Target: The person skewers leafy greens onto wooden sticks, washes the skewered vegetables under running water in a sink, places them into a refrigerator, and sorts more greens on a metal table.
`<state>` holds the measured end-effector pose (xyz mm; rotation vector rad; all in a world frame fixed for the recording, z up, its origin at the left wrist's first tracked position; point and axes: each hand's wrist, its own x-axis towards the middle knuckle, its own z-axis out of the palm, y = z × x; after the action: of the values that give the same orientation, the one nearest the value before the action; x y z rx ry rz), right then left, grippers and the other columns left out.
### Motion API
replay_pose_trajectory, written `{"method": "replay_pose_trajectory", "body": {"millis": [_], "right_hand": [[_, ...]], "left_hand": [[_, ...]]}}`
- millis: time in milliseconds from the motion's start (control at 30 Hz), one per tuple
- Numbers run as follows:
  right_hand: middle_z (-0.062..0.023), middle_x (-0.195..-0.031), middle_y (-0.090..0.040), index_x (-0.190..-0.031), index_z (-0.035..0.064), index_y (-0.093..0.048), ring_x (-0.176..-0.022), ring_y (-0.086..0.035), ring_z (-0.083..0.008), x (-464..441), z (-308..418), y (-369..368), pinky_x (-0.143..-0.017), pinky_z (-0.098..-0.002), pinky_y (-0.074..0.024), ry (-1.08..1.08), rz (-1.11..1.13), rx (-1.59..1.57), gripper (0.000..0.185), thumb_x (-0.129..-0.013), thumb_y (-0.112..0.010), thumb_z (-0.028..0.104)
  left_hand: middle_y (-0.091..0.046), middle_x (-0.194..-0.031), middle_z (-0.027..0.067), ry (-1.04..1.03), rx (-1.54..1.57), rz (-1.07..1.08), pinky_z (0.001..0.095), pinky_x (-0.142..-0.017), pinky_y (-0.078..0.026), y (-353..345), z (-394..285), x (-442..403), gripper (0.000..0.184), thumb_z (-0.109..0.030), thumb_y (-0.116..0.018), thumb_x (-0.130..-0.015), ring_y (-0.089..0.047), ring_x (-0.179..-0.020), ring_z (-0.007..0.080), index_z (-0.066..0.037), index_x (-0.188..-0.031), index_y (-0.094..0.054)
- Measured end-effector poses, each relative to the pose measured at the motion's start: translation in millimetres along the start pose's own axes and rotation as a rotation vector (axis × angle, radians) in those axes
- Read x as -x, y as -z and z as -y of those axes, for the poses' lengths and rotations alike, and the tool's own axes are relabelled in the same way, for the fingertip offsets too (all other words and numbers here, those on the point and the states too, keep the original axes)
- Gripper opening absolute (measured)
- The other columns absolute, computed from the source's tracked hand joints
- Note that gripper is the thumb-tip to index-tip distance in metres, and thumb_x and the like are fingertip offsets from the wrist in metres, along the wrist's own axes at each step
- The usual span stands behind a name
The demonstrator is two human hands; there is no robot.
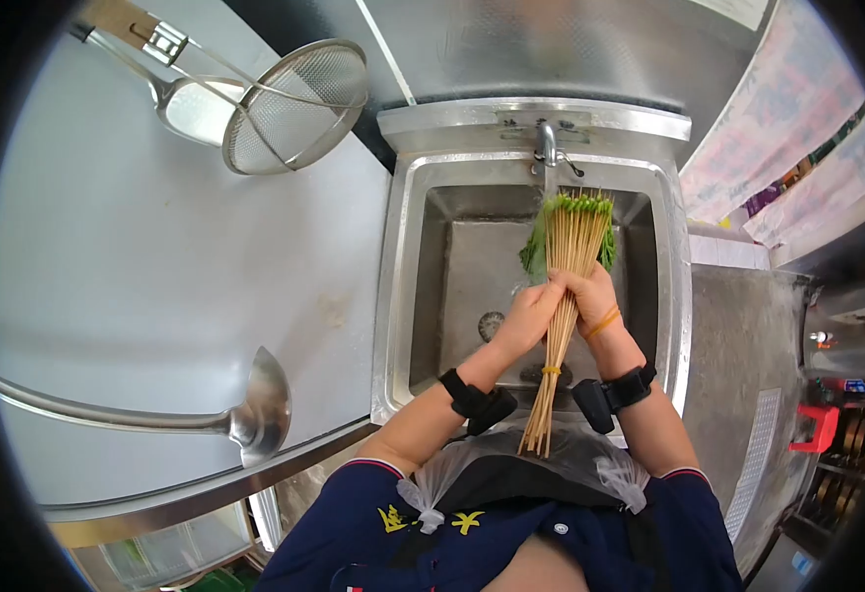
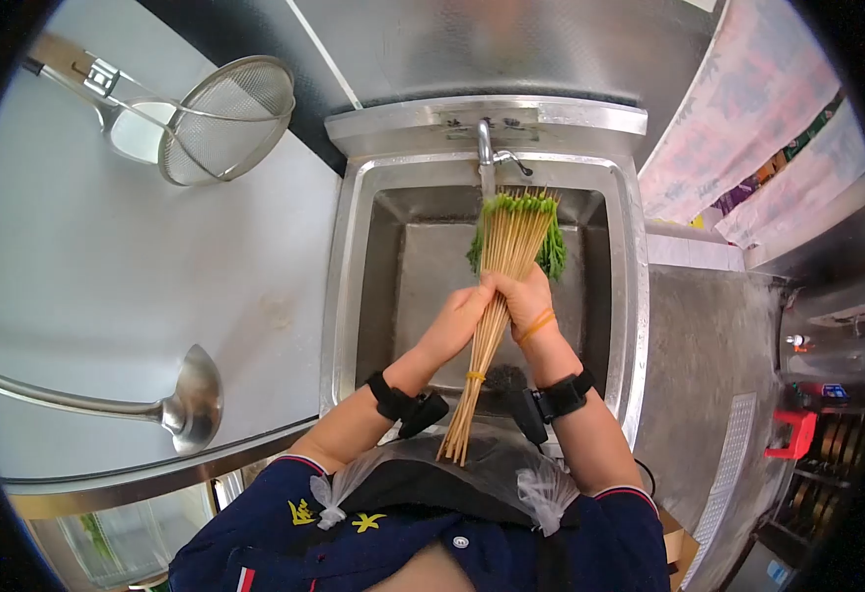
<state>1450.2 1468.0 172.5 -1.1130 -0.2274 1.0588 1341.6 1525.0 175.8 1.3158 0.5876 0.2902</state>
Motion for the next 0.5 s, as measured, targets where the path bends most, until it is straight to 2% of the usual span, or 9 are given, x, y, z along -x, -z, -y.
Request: {"method": "replay_pose_trajectory", "body": {"millis": [33,100,200,300,400,500], "right_hand": [[-0.0060,-0.080,-0.056,-0.095,-0.0006,-0.050,-0.069,-0.056,-0.0159,-2.3,-1.5,0.5,-0.062,-0.0286,-0.0469,0.033,-0.015,-0.003,0.028,-0.069,-0.061,0.000],[-0.0063,-0.081,-0.057,-0.096,-0.0006,-0.050,-0.069,-0.056,-0.0161,-2.5,-3.9,0.4,-0.063,-0.0284,-0.0468,0.053,-0.036,-0.025,0.029,-0.069,-0.061,0.000],[-0.0067,-0.084,-0.057,-0.096,-0.0005,-0.049,-0.070,-0.057,-0.0163,-2.2,-4.5,5.8,-0.064,-0.0281,-0.0468,0.052,-0.042,-0.038,0.030,-0.069,-0.061,0.000],[-0.0070,-0.084,-0.056,-0.096,-0.0004,-0.049,-0.070,-0.057,-0.0163,-2.2,-1.9,1.4,-0.063,-0.0280,-0.0469,0.057,-0.025,-0.014,0.029,-0.069,-0.061,-0.001],[-0.0069,-0.084,-0.056,-0.095,-0.0004,-0.049,-0.070,-0.057,-0.0162,-3.0,-2.4,1.1,-0.062,-0.0281,-0.0470,0.063,-0.040,-0.009,0.029,-0.069,-0.061,-0.002],[-0.0065,-0.083,-0.056,-0.095,-0.0003,-0.048,-0.070,-0.056,-0.0160,-1.3,3.5,-4.4,-0.061,-0.0281,-0.0470,0.056,-0.026,-0.050,0.030,-0.069,-0.062,-0.002]], "left_hand": [[-0.052,-0.061,0.0014,-0.002,-0.004,0.004,0.0224,-0.049,-0.038,-2.3,5.7,-2.2,0.046,-0.042,-0.038,-0.091,-0.047,-0.055,0.0064,-0.001,-0.077,-0.054],[-0.051,-0.062,0.0014,-0.008,-0.055,-0.159,0.0238,-0.051,-0.037,-5.7,8.5,-1.0,0.045,-0.037,-0.037,-0.092,-0.046,-0.057,0.0070,0.001,-0.075,-0.054],[-0.052,-0.064,0.0009,0.027,-0.100,-0.207,0.0254,-0.052,-0.036,-7.4,-3.9,3.3,0.043,-0.032,-0.037,-0.092,-0.045,-0.058,0.0075,0.003,-0.073,-0.053],[-0.051,-0.061,0.0003,-0.063,-0.254,-0.229,0.0266,-0.053,-0.036,-9.4,-13.8,9.7,0.042,-0.029,-0.037,-0.091,-0.045,-0.058,0.0080,0.004,-0.071,-0.052],[-0.050,-0.057,0.0006,-0.129,-0.138,-0.214,0.0263,-0.049,-0.036,-8.9,-5.5,2.2,0.042,-0.031,-0.038,-0.091,-0.045,-0.054,0.0084,0.003,-0.070,-0.052],[-0.049,-0.053,0.0007,-0.028,-0.115,-0.154,0.0256,-0.045,-0.035,-8.7,-17.4,8.1,0.042,-0.031,-0.038,-0.090,-0.045,-0.050,0.0081,0.002,-0.069,-0.053]]}}
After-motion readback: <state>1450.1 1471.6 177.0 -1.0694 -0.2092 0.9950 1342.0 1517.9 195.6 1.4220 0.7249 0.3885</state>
